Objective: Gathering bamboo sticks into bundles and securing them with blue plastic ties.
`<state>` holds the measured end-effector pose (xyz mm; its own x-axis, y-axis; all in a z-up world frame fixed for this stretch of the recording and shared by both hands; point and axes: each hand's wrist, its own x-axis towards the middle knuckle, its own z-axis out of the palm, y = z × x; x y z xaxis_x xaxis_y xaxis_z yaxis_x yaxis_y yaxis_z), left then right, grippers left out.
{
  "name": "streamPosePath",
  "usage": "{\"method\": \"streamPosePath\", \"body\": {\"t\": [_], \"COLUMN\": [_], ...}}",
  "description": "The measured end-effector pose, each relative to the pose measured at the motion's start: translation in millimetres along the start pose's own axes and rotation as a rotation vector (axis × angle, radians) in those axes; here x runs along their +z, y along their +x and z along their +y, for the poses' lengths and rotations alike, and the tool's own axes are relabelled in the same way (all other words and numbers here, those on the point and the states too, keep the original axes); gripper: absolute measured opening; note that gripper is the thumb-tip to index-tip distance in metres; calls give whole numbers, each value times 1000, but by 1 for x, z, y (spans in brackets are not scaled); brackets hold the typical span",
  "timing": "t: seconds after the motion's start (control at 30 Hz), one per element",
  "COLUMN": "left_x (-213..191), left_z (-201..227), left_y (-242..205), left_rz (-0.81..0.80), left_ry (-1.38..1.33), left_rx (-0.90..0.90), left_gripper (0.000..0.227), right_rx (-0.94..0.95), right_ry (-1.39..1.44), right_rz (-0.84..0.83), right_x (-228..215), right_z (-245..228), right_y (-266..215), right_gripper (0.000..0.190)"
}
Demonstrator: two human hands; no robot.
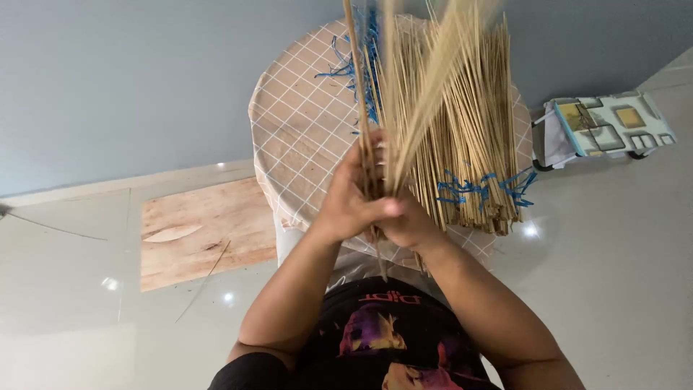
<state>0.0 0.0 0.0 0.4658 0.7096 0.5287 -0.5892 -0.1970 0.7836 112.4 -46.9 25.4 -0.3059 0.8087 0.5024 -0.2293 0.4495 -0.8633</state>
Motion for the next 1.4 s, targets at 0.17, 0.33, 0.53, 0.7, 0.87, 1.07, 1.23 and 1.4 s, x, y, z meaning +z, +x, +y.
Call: {"method": "streamPosePath", "body": {"t": [0.17, 0.33, 0.53, 0.7, 0.87, 1.07, 1.23, 1.4], "left_x": [12, 7, 13, -5, -28, -16, -7, -10], "left_z": [47, 50, 49, 54, -3, -29, -17, -38], "left_y": [13, 20, 14, 9, 5, 1, 2, -8], "left_rz": [56, 315, 114, 337, 373, 445, 554, 666], "left_ry": [172, 30, 60, 341, 575, 655, 563, 518], "left_rx": [-166, -29, -214, 16, 43, -53, -74, -181], "left_gripper": [39, 22, 51, 42, 43, 48, 50, 54], "right_rx": [125, 242, 245, 3, -98, -72, -108, -136], "right_ry": [-55, -3, -348, -697, -595, -470, -492, -488], "right_rz": [-40, 4, 233, 161, 484, 642, 607, 590], "right_x": [2, -8, 27, -6, -44, -54, -47, -46], "right_z": [3, 41, -37, -25, -26, -26, -27, 0], "right_y": [-12, -41, -18, -39, -82, -108, -109, -114], "right_gripper": [31, 19, 13, 58, 44, 29, 25, 21]}}
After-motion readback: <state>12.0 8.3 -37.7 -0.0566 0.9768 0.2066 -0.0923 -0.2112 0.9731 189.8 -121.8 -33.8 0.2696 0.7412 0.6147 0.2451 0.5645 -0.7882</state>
